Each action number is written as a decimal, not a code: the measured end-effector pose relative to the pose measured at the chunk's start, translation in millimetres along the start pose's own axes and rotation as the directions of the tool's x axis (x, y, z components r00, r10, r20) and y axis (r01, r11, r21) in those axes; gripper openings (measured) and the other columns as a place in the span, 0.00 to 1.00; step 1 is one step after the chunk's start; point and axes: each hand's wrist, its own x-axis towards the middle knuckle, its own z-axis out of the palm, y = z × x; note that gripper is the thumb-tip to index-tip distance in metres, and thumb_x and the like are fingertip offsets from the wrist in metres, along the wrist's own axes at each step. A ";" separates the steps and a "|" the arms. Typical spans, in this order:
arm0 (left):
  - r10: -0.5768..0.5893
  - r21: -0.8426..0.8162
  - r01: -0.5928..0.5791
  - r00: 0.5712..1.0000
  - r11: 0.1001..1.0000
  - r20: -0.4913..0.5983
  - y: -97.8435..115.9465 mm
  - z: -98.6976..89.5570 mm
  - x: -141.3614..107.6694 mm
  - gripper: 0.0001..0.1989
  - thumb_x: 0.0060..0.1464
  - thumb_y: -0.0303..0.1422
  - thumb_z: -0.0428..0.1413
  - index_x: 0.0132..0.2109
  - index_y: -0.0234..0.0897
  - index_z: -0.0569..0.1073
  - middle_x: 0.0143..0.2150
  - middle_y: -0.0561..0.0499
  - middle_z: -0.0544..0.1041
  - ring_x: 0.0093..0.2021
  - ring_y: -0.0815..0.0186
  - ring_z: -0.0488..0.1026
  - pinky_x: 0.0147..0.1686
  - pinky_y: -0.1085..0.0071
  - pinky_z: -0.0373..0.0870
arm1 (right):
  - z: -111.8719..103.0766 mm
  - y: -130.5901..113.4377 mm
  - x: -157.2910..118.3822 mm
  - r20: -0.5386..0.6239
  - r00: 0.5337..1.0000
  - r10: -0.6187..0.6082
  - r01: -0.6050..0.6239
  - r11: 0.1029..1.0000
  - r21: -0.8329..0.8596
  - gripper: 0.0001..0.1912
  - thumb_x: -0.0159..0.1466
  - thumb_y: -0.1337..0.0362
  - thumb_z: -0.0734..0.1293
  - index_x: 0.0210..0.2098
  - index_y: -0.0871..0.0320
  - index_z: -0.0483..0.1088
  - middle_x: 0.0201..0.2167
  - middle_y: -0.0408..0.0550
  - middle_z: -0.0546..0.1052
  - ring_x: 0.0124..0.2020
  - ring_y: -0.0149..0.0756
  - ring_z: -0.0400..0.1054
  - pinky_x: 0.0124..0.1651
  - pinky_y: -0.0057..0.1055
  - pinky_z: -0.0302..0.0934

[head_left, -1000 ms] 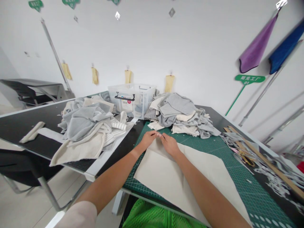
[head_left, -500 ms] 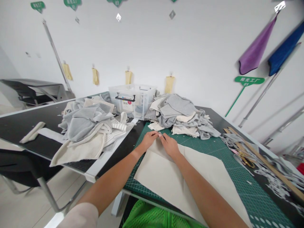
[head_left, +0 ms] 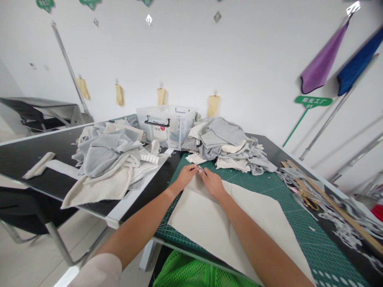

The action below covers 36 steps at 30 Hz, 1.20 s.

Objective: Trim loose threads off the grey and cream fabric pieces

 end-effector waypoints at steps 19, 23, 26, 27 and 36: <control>-0.009 -0.027 0.009 1.000 1.000 0.011 17.6 1.2 -2.7 0.16 0.60 0.41 0.53 0.39 0.33 0.80 0.38 0.49 0.80 0.41 0.64 0.74 0.42 0.73 0.69 | 0.8 5.8 4.2 -0.141 0.986 0.094 -0.020 0.890 0.456 0.25 0.73 0.45 0.52 0.28 0.53 0.62 0.26 0.42 0.71 0.29 0.35 0.64 0.34 0.29 0.50; -0.027 0.045 0.027 1.000 0.999 -0.003 12.3 2.4 -0.5 0.15 0.61 0.40 0.53 0.38 0.34 0.80 0.36 0.49 0.80 0.37 0.65 0.75 0.39 0.74 0.69 | 0.3 13.0 7.7 -0.141 0.968 0.205 -0.088 0.812 0.577 0.28 0.71 0.41 0.51 0.24 0.53 0.57 0.21 0.42 0.66 0.27 0.36 0.60 0.33 0.31 0.51; -0.046 0.089 0.047 0.999 0.995 -0.008 5.2 1.8 2.1 0.12 0.59 0.36 0.54 0.40 0.34 0.80 0.38 0.49 0.81 0.38 0.65 0.76 0.41 0.73 0.71 | -0.4 16.5 9.0 -0.128 0.966 0.224 -0.104 0.791 0.603 0.29 0.70 0.40 0.53 0.23 0.53 0.57 0.19 0.41 0.64 0.26 0.36 0.59 0.32 0.31 0.51; -0.057 0.103 0.057 0.998 0.993 -0.003 3.3 1.3 2.8 0.10 0.58 0.34 0.55 0.41 0.34 0.80 0.38 0.48 0.82 0.39 0.64 0.77 0.42 0.73 0.71 | -0.9 17.0 9.4 -0.127 0.964 0.232 -0.108 0.784 0.612 0.29 0.70 0.40 0.53 0.23 0.53 0.57 0.19 0.41 0.64 0.26 0.36 0.59 0.32 0.31 0.51; -0.157 0.367 0.155 0.987 0.917 -0.025 11.9 -10.9 1.2 0.09 0.58 0.33 0.58 0.42 0.38 0.81 0.41 0.48 0.83 0.42 0.62 0.79 0.42 0.73 0.70 | -8.1 13.9 13.4 -0.159 0.951 0.266 -0.124 0.796 0.592 0.30 0.69 0.38 0.54 0.21 0.53 0.55 0.17 0.40 0.62 0.26 0.35 0.56 0.32 0.31 0.47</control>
